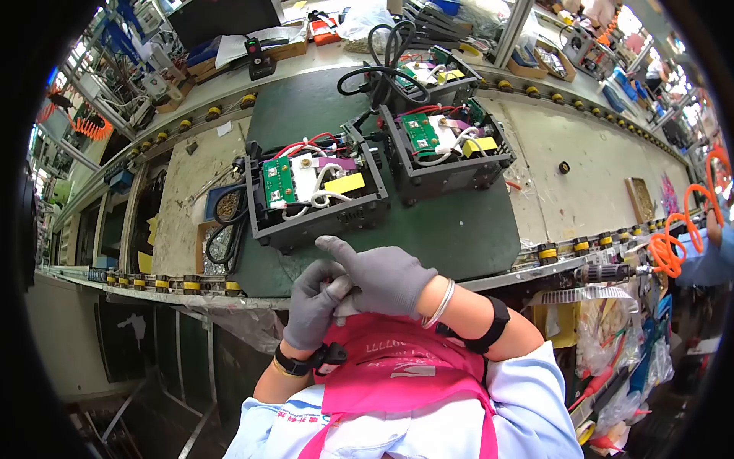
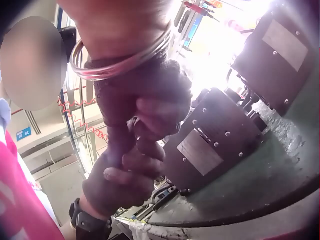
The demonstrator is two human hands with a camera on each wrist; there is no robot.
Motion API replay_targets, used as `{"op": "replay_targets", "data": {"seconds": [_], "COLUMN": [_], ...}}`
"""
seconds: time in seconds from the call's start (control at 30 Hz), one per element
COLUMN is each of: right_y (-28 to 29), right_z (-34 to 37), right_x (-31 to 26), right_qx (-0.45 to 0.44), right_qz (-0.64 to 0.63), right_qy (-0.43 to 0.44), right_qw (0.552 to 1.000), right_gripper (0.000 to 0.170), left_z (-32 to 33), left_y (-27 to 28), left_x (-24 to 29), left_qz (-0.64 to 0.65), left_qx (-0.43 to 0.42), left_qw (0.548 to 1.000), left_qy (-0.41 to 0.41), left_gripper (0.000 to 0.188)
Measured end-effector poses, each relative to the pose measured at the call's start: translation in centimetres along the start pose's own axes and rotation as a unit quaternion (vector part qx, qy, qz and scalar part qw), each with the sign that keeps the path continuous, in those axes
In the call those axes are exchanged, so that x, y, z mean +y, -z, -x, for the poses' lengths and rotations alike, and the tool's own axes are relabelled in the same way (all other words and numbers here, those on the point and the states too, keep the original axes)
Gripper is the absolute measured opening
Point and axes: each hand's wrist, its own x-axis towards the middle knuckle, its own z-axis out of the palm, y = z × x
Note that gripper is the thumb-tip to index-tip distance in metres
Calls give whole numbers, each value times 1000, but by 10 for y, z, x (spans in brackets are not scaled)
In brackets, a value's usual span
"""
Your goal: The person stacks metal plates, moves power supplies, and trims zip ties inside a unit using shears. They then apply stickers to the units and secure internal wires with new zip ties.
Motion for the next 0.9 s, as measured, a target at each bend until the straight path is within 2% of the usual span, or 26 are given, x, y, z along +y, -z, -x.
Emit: {"op": "replay_targets", "data": {"seconds": [0.07, 0.1, 0.17, 0.23, 0.3, 0.37, 0.5, 0.57, 0.7, 0.9], "right_y": [6, 12, 26, 24, 15, -3, -5, -7, -2, -3], "right_z": [-10, -20, -45, -73, -91, -108, -114, -113, -112, -115], "right_x": [3, 3, 2, 0, -5, 6, 19, 22, 22, 23], "right_qx": [45, 103, 215, 306, 280, 231, 216, 240, 226, 215], "right_qz": [-45, -46, -53, 109, 196, 211, 139, 99, 68, 55], "right_qy": [76, 89, 113, 203, 190, 156, 180, 196, 208, 216], "right_qw": [995, 990, 969, 924, 920, 937, 949, 946, 949, 951], "right_gripper": [79, 66, 40, 35, 35, 31, 26, 24, 24, 24], "left_z": [7, 9, 10, 7, 1, -4, -16, -21, -28, -29], "left_y": [5, 16, 20, 33, 45, 51, 64, 68, 74, 73], "left_x": [10, 6, 23, 32, 38, 44, 45, 44, 44, 55], "left_qz": [-5, 28, -1, -81, -133, -145, -163, -151, -166, -140], "left_qx": [49, 60, 142, 192, 220, 243, 255, 253, 241, 235], "left_qw": [999, 997, 984, 967, 945, 932, 915, 920, 925, 947], "left_qy": [-17, -49, -105, -144, -200, -225, -268, -257, -243, -166], "left_gripper": [16, 16, 15, 16, 16, 16, 17, 16, 15, 18]}}
